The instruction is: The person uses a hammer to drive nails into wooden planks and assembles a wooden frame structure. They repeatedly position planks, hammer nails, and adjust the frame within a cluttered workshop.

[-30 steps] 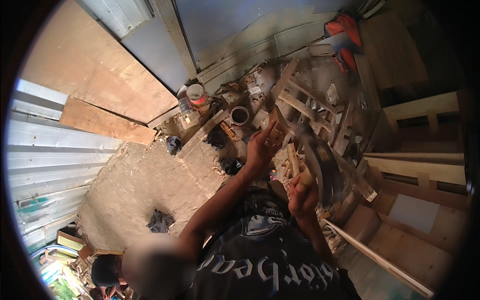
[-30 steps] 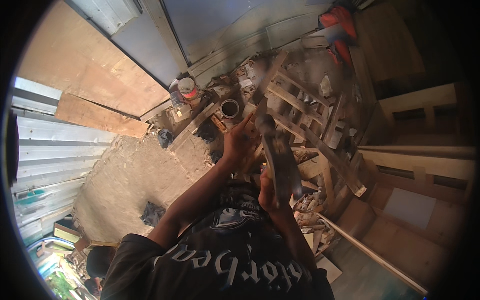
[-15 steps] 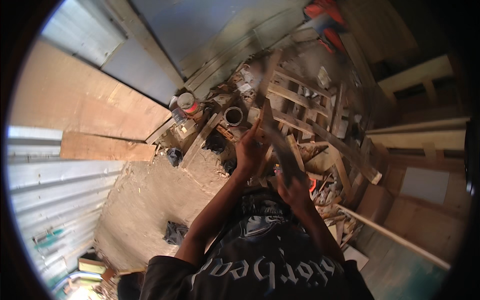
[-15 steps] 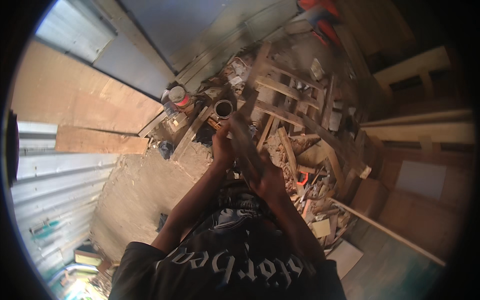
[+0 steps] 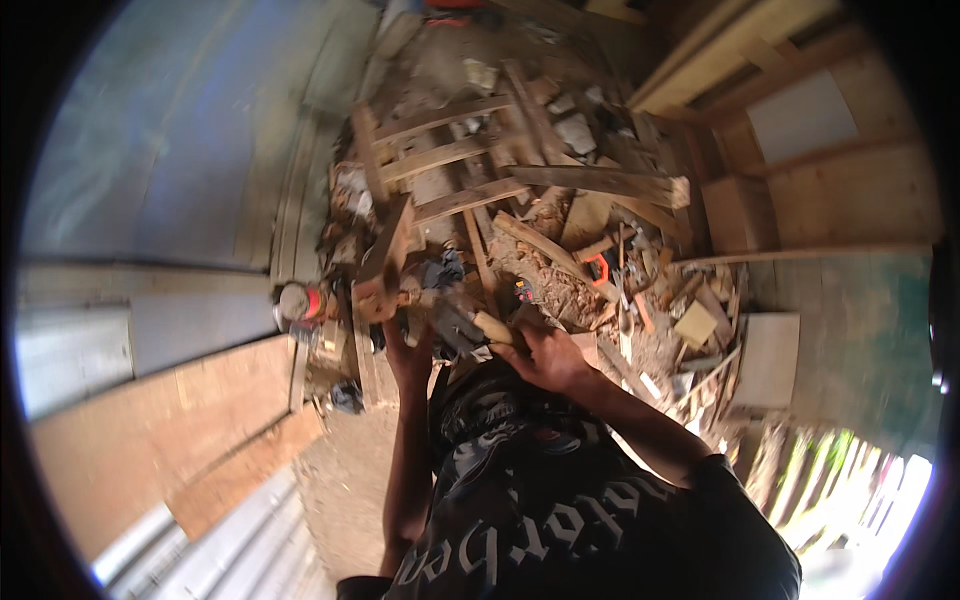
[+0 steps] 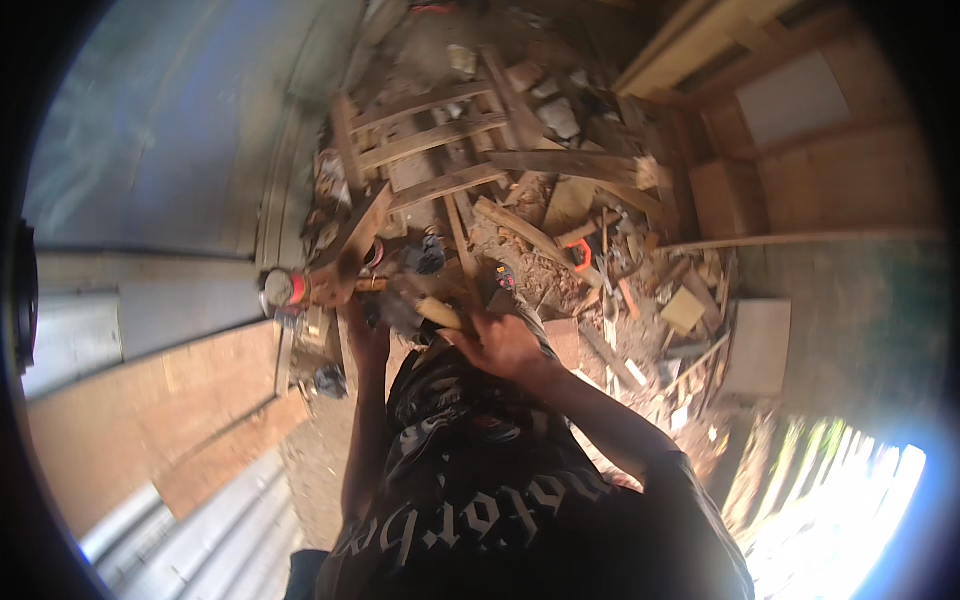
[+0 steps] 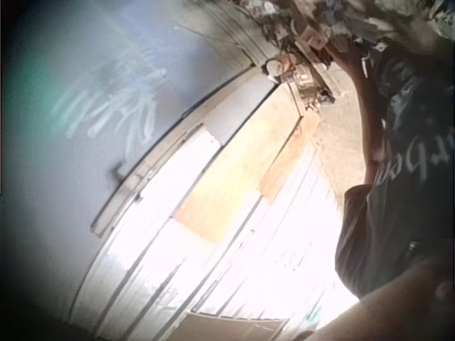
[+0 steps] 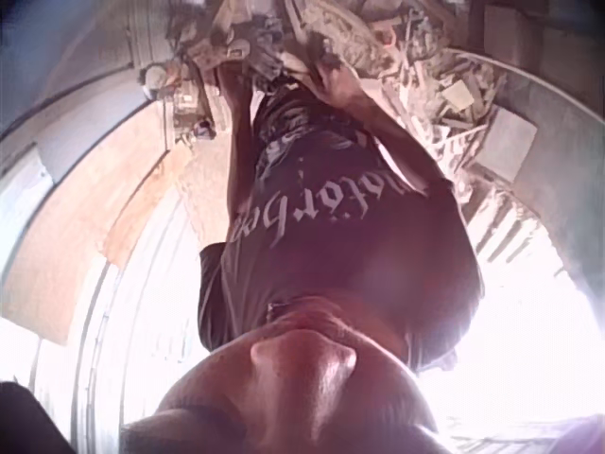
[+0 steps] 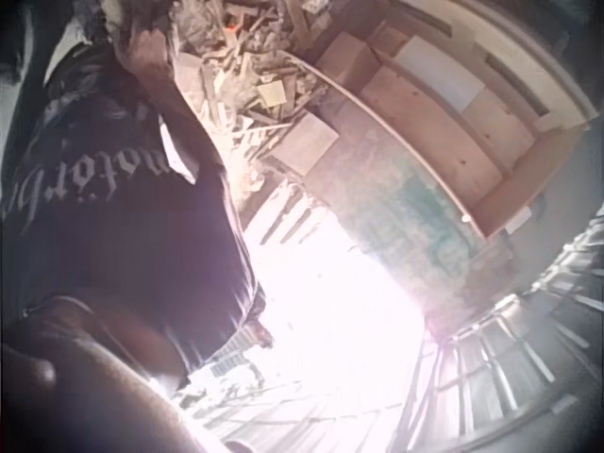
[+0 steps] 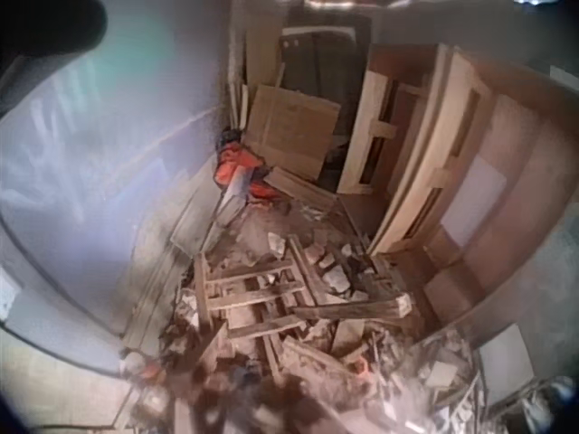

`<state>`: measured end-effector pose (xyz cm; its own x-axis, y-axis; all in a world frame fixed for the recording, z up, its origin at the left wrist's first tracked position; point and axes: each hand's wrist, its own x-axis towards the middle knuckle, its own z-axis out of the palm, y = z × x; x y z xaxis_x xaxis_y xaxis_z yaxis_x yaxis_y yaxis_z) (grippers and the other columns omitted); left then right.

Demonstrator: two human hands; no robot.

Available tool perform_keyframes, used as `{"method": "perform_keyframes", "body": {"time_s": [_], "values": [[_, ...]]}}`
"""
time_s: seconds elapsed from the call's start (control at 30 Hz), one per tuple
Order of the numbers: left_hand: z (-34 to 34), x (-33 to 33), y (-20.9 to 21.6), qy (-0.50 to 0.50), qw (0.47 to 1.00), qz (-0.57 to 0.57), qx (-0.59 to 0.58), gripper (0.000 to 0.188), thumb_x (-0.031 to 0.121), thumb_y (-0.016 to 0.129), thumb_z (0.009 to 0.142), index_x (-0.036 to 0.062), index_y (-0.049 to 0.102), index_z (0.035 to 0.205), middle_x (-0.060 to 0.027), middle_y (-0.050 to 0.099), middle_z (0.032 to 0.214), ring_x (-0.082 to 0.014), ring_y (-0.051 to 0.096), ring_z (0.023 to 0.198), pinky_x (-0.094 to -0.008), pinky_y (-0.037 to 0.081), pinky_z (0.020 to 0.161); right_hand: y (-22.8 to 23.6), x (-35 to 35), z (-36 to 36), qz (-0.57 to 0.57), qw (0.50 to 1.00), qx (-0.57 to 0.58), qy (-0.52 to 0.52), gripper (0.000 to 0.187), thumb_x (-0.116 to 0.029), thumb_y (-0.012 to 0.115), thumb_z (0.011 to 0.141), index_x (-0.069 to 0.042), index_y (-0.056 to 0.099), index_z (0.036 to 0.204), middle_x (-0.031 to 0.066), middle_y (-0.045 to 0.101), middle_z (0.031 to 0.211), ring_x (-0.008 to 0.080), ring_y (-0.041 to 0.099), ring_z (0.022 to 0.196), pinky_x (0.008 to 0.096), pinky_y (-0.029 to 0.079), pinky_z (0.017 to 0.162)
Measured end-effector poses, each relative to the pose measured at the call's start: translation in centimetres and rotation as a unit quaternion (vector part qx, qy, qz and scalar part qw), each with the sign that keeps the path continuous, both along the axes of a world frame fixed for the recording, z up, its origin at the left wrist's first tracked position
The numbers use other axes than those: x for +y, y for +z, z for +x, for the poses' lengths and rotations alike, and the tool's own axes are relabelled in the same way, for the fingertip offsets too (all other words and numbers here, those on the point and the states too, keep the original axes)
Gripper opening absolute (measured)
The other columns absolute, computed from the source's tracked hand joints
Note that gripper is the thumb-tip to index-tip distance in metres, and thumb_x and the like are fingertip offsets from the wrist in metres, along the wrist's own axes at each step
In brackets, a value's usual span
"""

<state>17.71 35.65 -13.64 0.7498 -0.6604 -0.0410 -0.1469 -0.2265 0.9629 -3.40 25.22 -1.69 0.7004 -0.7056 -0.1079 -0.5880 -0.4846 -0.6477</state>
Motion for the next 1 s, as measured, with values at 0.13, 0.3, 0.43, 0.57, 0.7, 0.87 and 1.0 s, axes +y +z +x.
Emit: {"method": "perform_keyframes", "body": {"time_s": [0.13,0.3,0.43,0.57,0.7,0.87,1.0], "values": [[-1.2,0.1,0.1,-0.343,0.890,0.290,0.079,0.044,0.035,0.064,0.090,-0.0038,0.062,0.112,-0.0166,0.068,0.110,-0.0264,0.063,0.105,-0.0386,0.048,0.090,-9.6,0.2,-7.7,0.080,0.969,0.158,-0.171,0.041,-0.037,0.057,0.091,0.004,0.061,0.094,0.0252,0.065,0.076,0.0416,0.066,0.069,0.0474,0.054,0.062],[-3.8,-2.6,-3.7,-0.398,0.864,0.265,0.159,0.043,0.031,0.069,0.089,-0.0032,0.062,0.113,-0.0082,0.069,0.098,-0.0133,0.062,0.094,-0.0281,0.048,0.084,-22.4,2.1,-18.2,0.173,0.917,0.303,-0.190,0.051,-0.027,0.057,0.084,-0.009,0.045,0.130,0.0249,0.068,0.086,0.0383,0.068,0.079,0.0517,0.053,0.071],[-6.1,-7.5,-4.4,-0.353,0.884,0.226,0.206,0.032,0.023,0.063,0.094,-0.0030,0.062,0.112,-0.0082,0.068,0.094,-0.0129,0.062,0.086,-0.0258,0.049,0.080,-32.1,8.0,-22.0,0.230,0.877,0.206,-0.368,0.034,-0.028,0.056,0.086,-0.003,0.060,0.108,0.0251,0.066,0.075,0.0367,0.068,0.074,0.0488,0.053,0.063],[-9.5,-13.2,-5.5,-0.420,0.847,0.280,0.168,0.031,0.020,0.063,0.094,-0.0040,0.060,0.113,-0.0104,0.068,0.099,-0.0141,0.064,0.091,-0.0271,0.051,0.084,-26.5,6.8,-22.9,0.379,0.673,-0.007,-0.635,0.027,-0.020,0.058,0.084,0.005,0.065,0.081,0.0130,0.061,0.063,0.0223,0.061,0.054,0.0371,0.049,0.049],[-13.6,-18.2,-10.6,-0.528,0.772,0.320,0.148,0.029,0.019,0.061,0.096,-0.0024,0.058,0.116,-0.0103,0.068,0.103,-0.0130,0.064,0.092,-0.0260,0.051,0.084,-35.2,7.9,-25.9,0.413,0.446,-0.222,-0.763,0.023,-0.018,0.062,0.087,0.003,0.062,0.078,0.0060,0.057,0.064,0.0133,0.054,0.051,0.0282,0.041,0.044],[-18.6,-24.6,-22.7,-0.662,0.650,0.372,0.030,0.030,0.023,0.061,0.095,0.0001,0.059,0.115,-0.0103,0.068,0.104,-0.0150,0.064,0.095,-0.0290,0.051,0.082,-54.0,11.3,-32.1,0.253,0.429,-0.084,-0.863,0.030,-0.025,0.069,0.083,0.005,0.066,0.084,0.0091,0.062,0.063,0.0161,0.058,0.051,0.0322,0.045,0.047],[-26.7,-30.9,-29.9,-0.728,0.587,0.349,-0.054,0.035,0.026,0.061,0.094,0.0030,0.057,0.119,-0.0128,0.068,0.102,-0.0197,0.066,0.091,-0.0340,0.051,0.078,-63.3,12.5,-40.4,0.229,0.342,0.095,-0.906,0.046,-0.032,0.060,0.082,0.013,0.066,0.090,0.0300,0.066,0.082,0.0364,0.068,0.078,0.0469,0.050,0.069]]}}
